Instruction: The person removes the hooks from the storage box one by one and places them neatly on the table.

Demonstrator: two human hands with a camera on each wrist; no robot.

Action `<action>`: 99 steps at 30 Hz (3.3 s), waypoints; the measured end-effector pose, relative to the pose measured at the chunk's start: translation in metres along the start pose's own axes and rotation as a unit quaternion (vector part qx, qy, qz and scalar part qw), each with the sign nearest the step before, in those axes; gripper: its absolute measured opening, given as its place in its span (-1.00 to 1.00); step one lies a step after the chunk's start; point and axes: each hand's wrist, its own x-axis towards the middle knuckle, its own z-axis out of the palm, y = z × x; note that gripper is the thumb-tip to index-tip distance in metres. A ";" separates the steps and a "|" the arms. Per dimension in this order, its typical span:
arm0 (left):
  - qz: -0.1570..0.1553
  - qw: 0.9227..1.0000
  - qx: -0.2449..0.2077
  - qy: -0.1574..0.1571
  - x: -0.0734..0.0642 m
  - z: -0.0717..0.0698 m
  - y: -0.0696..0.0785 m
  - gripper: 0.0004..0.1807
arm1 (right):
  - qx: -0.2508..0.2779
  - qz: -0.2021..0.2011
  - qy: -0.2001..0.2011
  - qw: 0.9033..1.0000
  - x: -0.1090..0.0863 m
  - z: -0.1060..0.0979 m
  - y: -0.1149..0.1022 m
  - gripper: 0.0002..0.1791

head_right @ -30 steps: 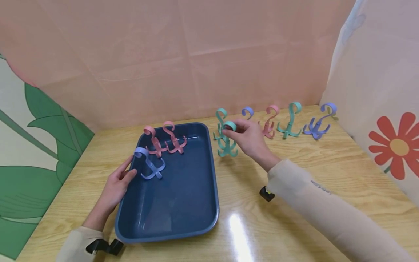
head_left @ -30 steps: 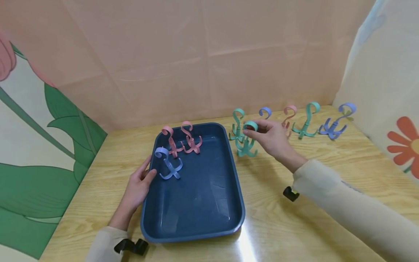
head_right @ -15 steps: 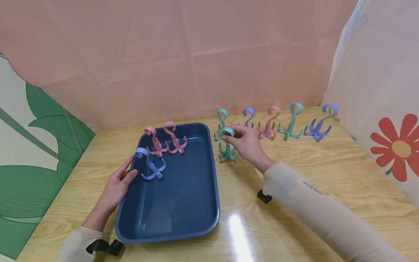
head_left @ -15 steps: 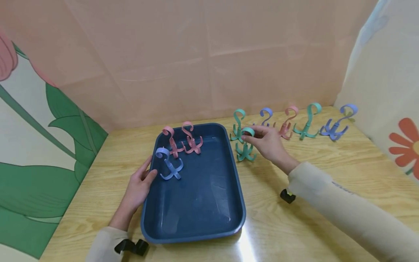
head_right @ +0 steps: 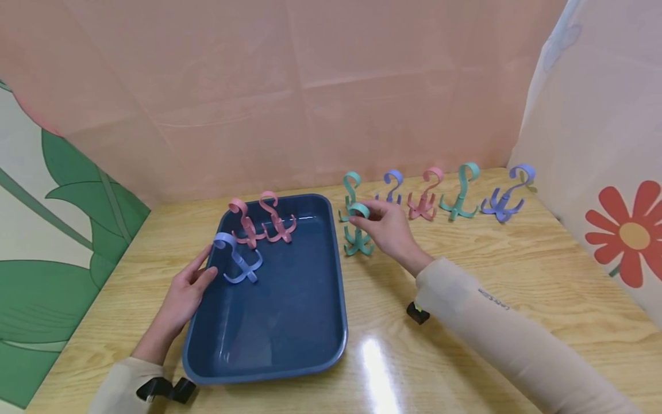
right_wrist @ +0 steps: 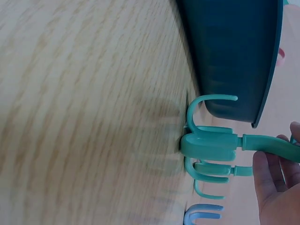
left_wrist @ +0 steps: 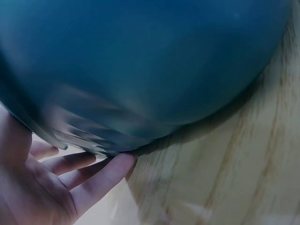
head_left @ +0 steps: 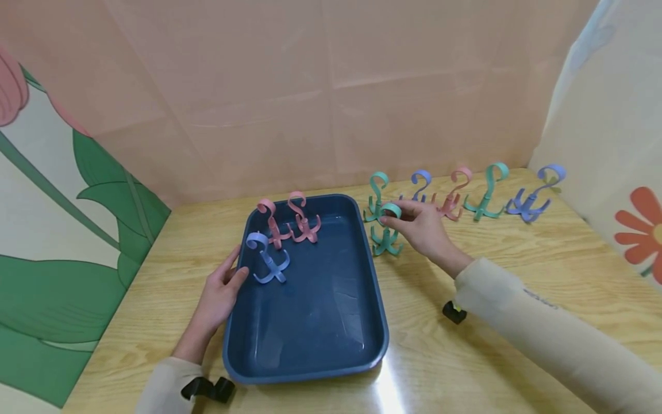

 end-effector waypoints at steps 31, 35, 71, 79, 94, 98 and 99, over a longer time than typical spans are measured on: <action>-0.006 1.000 0.003 0.002 -0.001 0.002 0.003 -0.37 | -0.013 -0.026 -0.018 0.999 0.008 -0.021 -0.047 -0.49; -0.008 1.000 0.004 0.003 -0.001 0.002 0.004 -0.37 | -0.013 -0.048 -0.017 0.999 0.011 -0.018 -0.063 -0.48; -0.005 1.000 -0.009 -0.001 0.000 0.003 0.004 -0.37 | 0.139 -0.077 -0.114 0.981 0.007 0.117 -0.122 -0.53; 0.001 1.000 -0.007 -0.002 0.000 0.003 0.002 -0.36 | 0.180 -0.055 -0.148 0.971 0.009 0.141 -0.114 -0.47; 0.021 1.000 -0.008 -0.002 -0.002 0.003 0.003 -0.37 | 0.194 -0.008 -0.169 0.966 0.008 0.168 -0.101 -0.45; 0.022 1.000 -0.012 -0.006 -0.002 0.003 0.003 -0.37 | 0.190 -0.001 -0.175 0.966 0.007 0.173 -0.096 -0.43; 0.023 1.000 -0.012 -0.007 -0.002 0.003 0.003 -0.37 | 0.187 -0.001 -0.176 0.966 0.006 0.174 -0.096 -0.42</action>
